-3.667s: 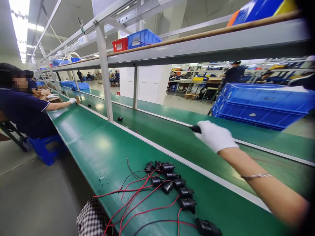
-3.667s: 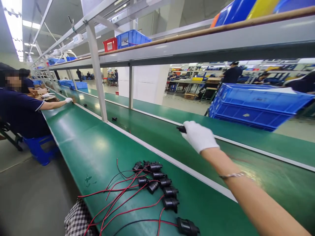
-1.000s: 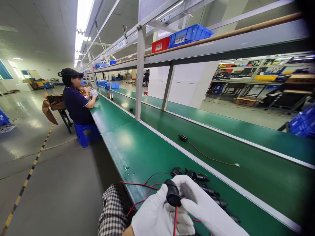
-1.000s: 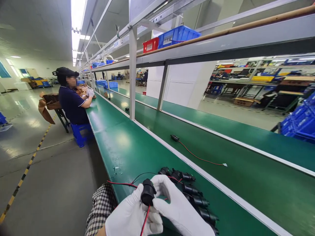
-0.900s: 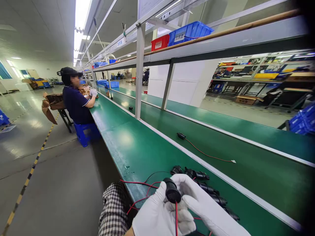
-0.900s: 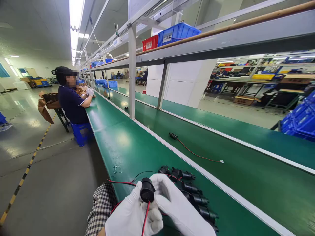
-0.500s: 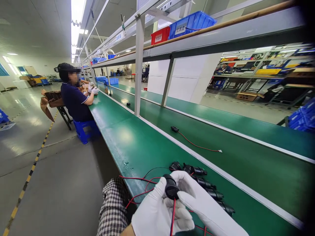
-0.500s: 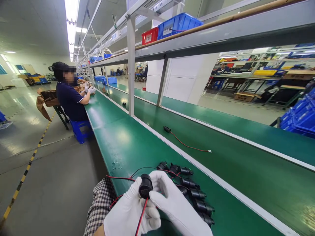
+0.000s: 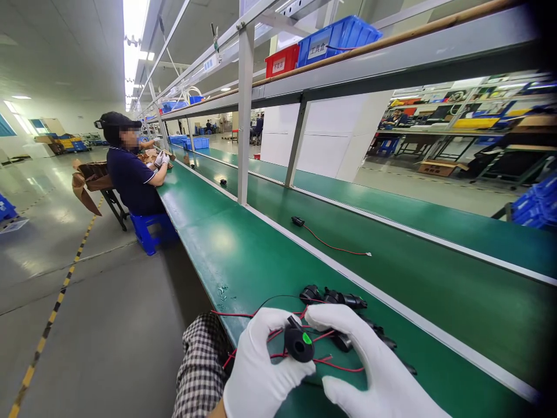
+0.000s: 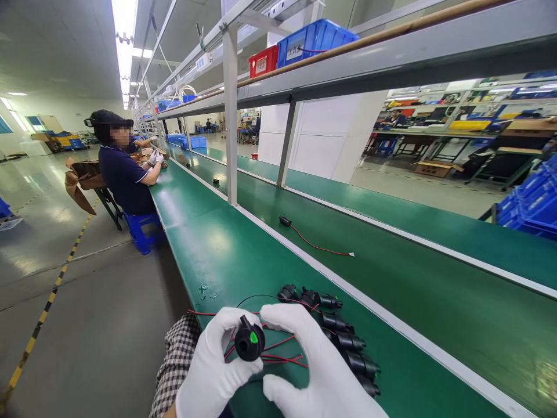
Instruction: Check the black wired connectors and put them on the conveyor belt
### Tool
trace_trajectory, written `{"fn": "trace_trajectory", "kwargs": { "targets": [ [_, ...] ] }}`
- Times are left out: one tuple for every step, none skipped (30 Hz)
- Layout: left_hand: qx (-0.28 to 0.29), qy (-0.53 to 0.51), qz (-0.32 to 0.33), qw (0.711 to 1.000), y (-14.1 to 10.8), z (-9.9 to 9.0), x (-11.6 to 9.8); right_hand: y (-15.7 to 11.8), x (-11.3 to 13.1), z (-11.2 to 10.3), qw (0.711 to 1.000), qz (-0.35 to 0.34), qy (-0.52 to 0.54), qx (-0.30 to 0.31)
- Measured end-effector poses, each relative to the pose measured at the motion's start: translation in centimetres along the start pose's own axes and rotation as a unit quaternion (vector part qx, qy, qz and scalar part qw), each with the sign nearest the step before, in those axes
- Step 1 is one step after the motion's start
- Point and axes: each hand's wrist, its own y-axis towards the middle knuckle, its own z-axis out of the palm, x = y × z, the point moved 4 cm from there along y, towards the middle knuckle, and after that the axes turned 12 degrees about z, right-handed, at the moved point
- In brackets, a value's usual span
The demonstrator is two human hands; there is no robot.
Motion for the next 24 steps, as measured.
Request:
{"fn": "trace_trajectory", "kwargs": {
  "targets": [
    [0.005, 0.02, 0.016, 1.0, -0.1, 0.0, -0.1, -0.1, 0.4, 0.1, 1.0, -0.003, -0.009, -0.002],
    [0.01, 0.034, 0.027, 0.999, -0.1, 0.0, -0.2, -0.2, 0.7, 0.2, 1.0, 0.0, -0.017, -0.001],
    [0.014, 0.043, 0.034, 0.998, -0.1, 0.0, -0.3, -0.2, 1.0, 0.4, 1.0, 0.006, -0.023, 0.0],
    [0.018, 0.048, 0.039, 0.998, -0.1, 0.1, -0.3, -0.3, 1.2, 0.5, 1.0, 0.011, -0.025, 0.001],
    [0.023, 0.052, 0.044, 0.997, -0.1, 0.2, -0.4, -0.4, 1.5, 0.7, 1.0, 0.016, -0.026, 0.001],
    [0.028, 0.057, 0.05, 0.997, -0.1, 0.2, -0.5, -0.4, 1.6, 0.8, 1.0, 0.017, -0.024, -0.002],
    [0.032, 0.063, 0.057, 0.996, -0.1, 0.3, -0.6, -0.5, 1.8, 0.8, 1.0, 0.015, -0.02, -0.008],
    [0.034, 0.07, 0.066, 0.995, -0.1, 0.3, -0.6, -0.5, 1.9, 0.9, 1.0, 0.008, -0.014, -0.014],
    [0.035, 0.078, 0.076, 0.994, -0.2, 0.4, -0.7, -0.5, 1.9, 0.9, 1.0, 0.003, -0.009, -0.02],
    [0.032, 0.087, 0.086, 0.992, -0.2, 0.4, -0.7, -0.4, 2.0, 0.9, 1.0, 0.001, -0.004, -0.025],
    [0.028, 0.099, 0.096, 0.99, -0.3, 0.4, -0.8, -0.3, 1.9, 1.0, 1.0, 0.006, 0.006, -0.025],
    [0.021, 0.112, 0.104, 0.988, -0.4, 0.4, -0.8, -0.1, 1.7, 1.0, 0.999, 0.023, 0.022, -0.019],
    [0.014, 0.128, 0.106, 0.986, -0.5, 0.5, -0.8, 0.1, 1.4, 1.1, 0.997, 0.052, 0.049, 0.0],
    [0.005, 0.145, 0.101, 0.984, -0.6, 0.5, -0.8, 0.3, 1.0, 1.2, 0.992, 0.089, 0.09, 0.029],
    [-0.001, 0.164, 0.09, 0.982, -0.7, 0.5, -0.7, 0.5, 0.6, 1.4, 0.98, 0.128, 0.14, 0.064],
    [-0.005, 0.18, 0.077, 0.981, -0.8, 0.5, -0.7, 0.6, 0.3, 1.6, 0.963, 0.163, 0.189, 0.097],
    [-0.008, 0.195, 0.062, 0.979, -0.8, 0.6, -0.7, 0.7, 0.0, 1.7, 0.947, 0.19, 0.229, 0.123],
    [-0.011, 0.206, 0.048, 0.977, -0.8, 0.5, -0.8, 0.9, -0.3, 1.8, 0.934, 0.209, 0.254, 0.141],
    [-0.016, 0.213, 0.034, 0.976, -0.8, 0.5, -0.9, 1.0, -0.4, 1.9, 0.928, 0.219, 0.263, 0.15],
    [-0.019, 0.212, 0.019, 0.977, -0.7, 0.4, -0.9, 1.1, -0.5, 2.0, 0.927, 0.223, 0.262, 0.151],
    [-0.021, 0.2, 0.001, 0.98, -0.7, 0.3, -0.9, 1.2, -0.5, 2.1, 0.928, 0.221, 0.26, 0.152],
    [-0.023, 0.168, -0.021, 0.985, -0.5, 0.2, -0.8, 1.4, -0.5, 2.3, 0.926, 0.218, 0.266, 0.155],
    [-0.017, 0.114, -0.048, 0.992, -0.5, 0.3, -0.5, 1.5, -0.3, 2.5, 0.922, 0.211, 0.281, 0.163],
    [-0.007, 0.038, -0.076, 0.996, -0.4, 0.5, -0.1, 1.6, -0.1, 2.8, 0.916, 0.201, 0.302, 0.17]
  ]
}}
